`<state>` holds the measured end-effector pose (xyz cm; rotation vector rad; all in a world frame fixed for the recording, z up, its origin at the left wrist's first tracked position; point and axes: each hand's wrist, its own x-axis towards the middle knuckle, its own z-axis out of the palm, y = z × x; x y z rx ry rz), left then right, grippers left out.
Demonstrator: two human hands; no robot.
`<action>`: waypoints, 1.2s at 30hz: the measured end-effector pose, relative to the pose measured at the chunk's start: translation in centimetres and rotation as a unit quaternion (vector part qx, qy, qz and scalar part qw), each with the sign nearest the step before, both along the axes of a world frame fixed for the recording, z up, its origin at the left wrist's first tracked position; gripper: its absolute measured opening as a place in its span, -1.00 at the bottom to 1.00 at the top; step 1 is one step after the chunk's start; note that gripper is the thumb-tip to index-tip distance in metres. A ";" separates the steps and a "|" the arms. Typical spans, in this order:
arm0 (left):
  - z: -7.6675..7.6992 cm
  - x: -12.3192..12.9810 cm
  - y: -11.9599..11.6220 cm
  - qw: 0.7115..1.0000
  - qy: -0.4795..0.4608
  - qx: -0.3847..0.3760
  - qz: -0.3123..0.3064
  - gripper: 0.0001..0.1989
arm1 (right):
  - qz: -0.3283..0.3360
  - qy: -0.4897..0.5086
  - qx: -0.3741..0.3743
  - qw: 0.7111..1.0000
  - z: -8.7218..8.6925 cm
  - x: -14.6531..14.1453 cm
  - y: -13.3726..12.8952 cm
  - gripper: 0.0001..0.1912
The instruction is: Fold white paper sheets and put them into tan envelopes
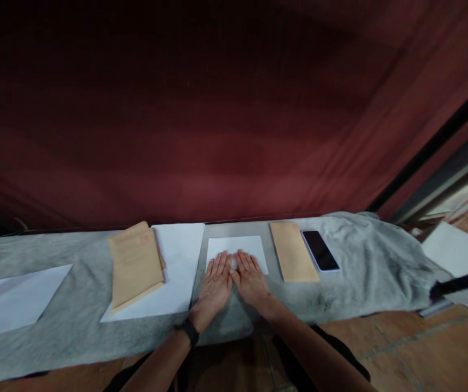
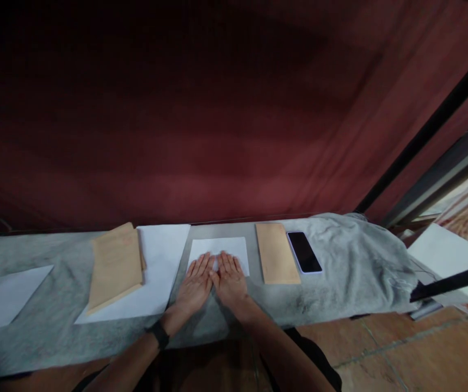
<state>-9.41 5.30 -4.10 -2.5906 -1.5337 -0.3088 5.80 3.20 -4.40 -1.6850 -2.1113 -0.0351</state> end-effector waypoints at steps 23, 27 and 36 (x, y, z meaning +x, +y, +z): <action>1.6 3.3 4.2 0.997 -0.011 -0.065 0.038 -0.42 | -0.034 0.038 -0.071 0.996 1.7 -0.2 4.9 -0.46; 1.4 3.5 4.4 0.996 -0.024 -0.056 0.060 -0.43 | -0.053 0.011 -0.077 0.996 1.4 0.4 5.3 -0.47; 0.6 2.7 4.9 0.993 -0.053 -0.028 0.105 -0.42 | -0.117 -0.029 -0.030 0.992 0.3 2.4 5.4 -0.41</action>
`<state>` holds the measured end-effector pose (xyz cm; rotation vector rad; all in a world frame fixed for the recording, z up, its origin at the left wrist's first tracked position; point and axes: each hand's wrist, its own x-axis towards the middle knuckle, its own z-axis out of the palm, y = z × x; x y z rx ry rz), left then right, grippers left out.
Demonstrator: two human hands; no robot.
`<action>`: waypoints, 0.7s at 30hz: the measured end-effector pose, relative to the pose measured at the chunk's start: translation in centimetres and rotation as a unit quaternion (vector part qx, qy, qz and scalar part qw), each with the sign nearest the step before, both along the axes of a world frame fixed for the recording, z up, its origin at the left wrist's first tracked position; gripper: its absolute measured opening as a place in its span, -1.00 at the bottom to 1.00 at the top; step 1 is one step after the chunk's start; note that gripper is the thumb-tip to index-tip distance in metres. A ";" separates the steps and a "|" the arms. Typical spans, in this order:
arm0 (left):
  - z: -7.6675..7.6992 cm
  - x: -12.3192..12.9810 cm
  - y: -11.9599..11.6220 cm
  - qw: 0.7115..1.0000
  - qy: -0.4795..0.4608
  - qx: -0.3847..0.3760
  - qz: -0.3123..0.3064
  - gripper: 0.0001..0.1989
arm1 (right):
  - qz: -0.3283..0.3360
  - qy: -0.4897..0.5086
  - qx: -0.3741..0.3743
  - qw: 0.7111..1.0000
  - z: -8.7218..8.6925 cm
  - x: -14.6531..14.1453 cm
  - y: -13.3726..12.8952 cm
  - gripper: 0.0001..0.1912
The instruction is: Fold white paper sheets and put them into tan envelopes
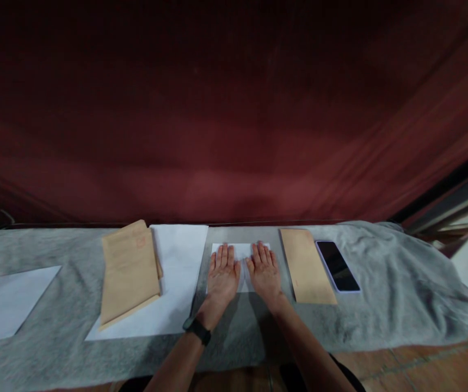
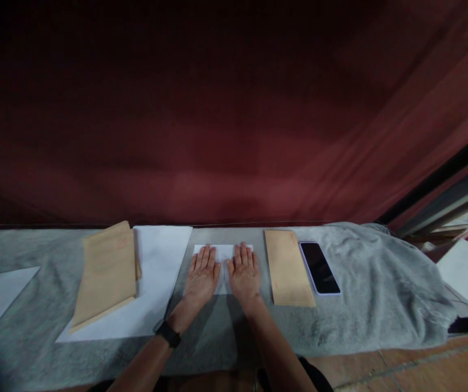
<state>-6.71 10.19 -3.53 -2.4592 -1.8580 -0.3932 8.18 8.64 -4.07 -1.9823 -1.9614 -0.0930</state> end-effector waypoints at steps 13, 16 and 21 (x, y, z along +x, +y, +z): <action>-0.7 -1.4 -1.0 0.997 -0.034 0.048 0.045 -0.36 | -0.049 -0.012 0.027 0.998 -0.7 1.4 -0.5 -0.30; -0.8 -1.8 -1.3 0.997 -0.039 0.053 0.042 -0.33 | -0.048 -0.008 0.035 0.998 -0.8 1.9 -0.7 -0.31; -0.7 -2.2 -1.7 0.997 -0.041 0.055 0.039 -0.34 | -0.059 0.007 0.041 0.997 -0.5 2.5 -1.0 -0.33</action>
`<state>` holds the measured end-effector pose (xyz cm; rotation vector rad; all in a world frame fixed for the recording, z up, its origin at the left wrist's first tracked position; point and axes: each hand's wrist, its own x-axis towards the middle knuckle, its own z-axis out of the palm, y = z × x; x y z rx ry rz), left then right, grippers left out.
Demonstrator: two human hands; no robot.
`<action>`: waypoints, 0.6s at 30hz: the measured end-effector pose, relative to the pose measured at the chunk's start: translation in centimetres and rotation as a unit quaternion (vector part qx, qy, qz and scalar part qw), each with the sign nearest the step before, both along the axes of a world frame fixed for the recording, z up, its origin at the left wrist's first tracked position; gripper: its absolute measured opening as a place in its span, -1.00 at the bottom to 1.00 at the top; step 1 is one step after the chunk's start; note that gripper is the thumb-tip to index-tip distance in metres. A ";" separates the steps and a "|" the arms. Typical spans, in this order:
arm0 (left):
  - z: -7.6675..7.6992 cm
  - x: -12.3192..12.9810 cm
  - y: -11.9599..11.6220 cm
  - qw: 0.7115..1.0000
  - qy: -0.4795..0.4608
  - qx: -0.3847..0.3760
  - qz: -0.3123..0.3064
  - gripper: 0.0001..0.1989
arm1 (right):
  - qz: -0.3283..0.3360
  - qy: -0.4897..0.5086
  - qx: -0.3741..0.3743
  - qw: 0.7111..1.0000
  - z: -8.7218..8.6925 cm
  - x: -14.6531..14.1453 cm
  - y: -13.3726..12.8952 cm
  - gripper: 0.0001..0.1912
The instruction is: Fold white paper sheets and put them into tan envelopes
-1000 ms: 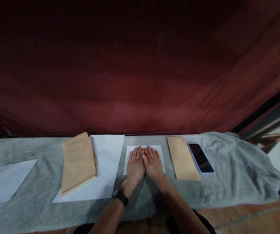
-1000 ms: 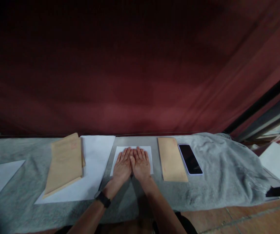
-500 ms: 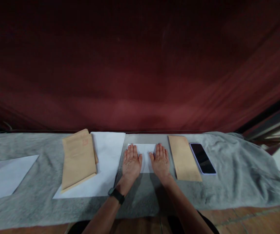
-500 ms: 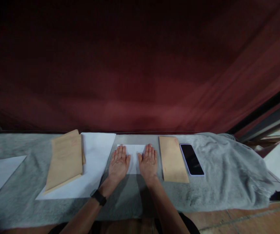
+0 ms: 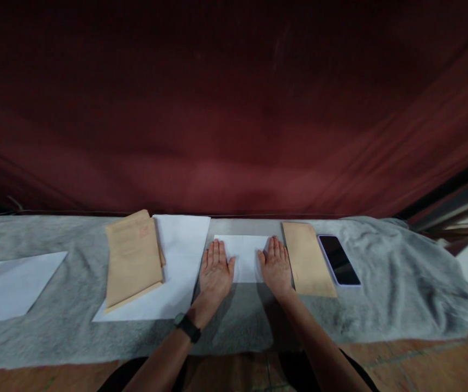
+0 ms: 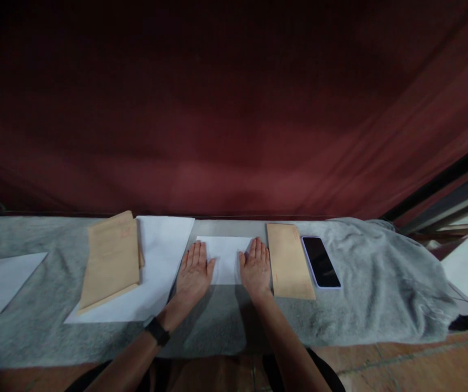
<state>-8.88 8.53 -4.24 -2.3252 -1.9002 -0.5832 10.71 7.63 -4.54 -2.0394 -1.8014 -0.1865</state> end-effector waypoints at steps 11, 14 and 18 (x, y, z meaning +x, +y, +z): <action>-0.4 2.2 -3.0 0.986 0.055 -0.014 -0.154 -0.34 | 0.213 0.047 -0.054 0.974 1.4 -4.3 -2.8 -0.41; -0.4 1.9 -3.0 0.988 0.054 -0.018 -0.144 -0.38 | 0.188 0.026 -0.055 0.980 1.2 -3.9 -3.0 -0.40; 0.0 1.0 -2.6 0.991 0.042 -0.021 -0.126 -0.39 | 0.160 -0.003 -0.042 0.986 0.8 -2.9 -3.0 -0.39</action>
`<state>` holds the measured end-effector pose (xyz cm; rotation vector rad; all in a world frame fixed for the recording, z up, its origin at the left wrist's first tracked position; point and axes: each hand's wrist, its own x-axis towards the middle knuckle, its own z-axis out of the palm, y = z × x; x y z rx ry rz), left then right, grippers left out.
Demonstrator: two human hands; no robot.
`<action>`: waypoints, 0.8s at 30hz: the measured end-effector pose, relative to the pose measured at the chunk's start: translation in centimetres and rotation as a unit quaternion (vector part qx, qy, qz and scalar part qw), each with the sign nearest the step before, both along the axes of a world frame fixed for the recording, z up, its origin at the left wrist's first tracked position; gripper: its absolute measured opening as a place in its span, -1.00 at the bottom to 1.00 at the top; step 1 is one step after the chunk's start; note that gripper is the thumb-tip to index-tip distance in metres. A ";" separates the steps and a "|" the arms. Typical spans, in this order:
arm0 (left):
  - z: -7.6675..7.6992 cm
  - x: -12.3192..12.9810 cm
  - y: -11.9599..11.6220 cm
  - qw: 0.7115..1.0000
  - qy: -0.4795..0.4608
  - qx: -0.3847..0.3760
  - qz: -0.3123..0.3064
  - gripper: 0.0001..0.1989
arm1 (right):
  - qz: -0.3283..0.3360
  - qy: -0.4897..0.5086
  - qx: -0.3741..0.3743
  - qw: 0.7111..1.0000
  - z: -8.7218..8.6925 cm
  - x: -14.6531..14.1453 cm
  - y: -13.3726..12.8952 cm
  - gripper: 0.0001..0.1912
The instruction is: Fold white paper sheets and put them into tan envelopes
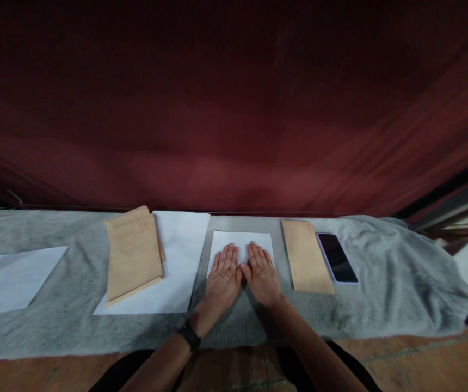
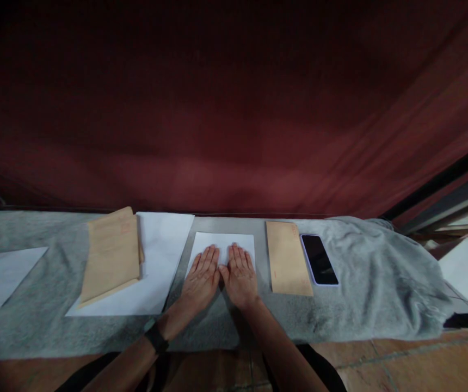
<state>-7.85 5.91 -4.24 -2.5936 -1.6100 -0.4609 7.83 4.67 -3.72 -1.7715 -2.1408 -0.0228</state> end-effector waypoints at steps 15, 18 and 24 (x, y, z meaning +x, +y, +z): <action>-0.6 -1.6 0.0 0.997 -0.033 0.012 0.066 -0.41 | -0.086 -0.038 0.017 0.995 -1.1 2.9 -0.5 -0.28; -0.9 -1.8 0.1 0.997 -0.035 0.007 0.073 -0.40 | -0.093 -0.028 0.018 0.995 -1.4 3.4 -0.7 -0.26; -0.3 -1.8 0.3 0.995 -0.040 0.013 0.086 -0.40 | -0.103 0.002 0.031 0.994 -1.0 3.3 -0.7 -0.30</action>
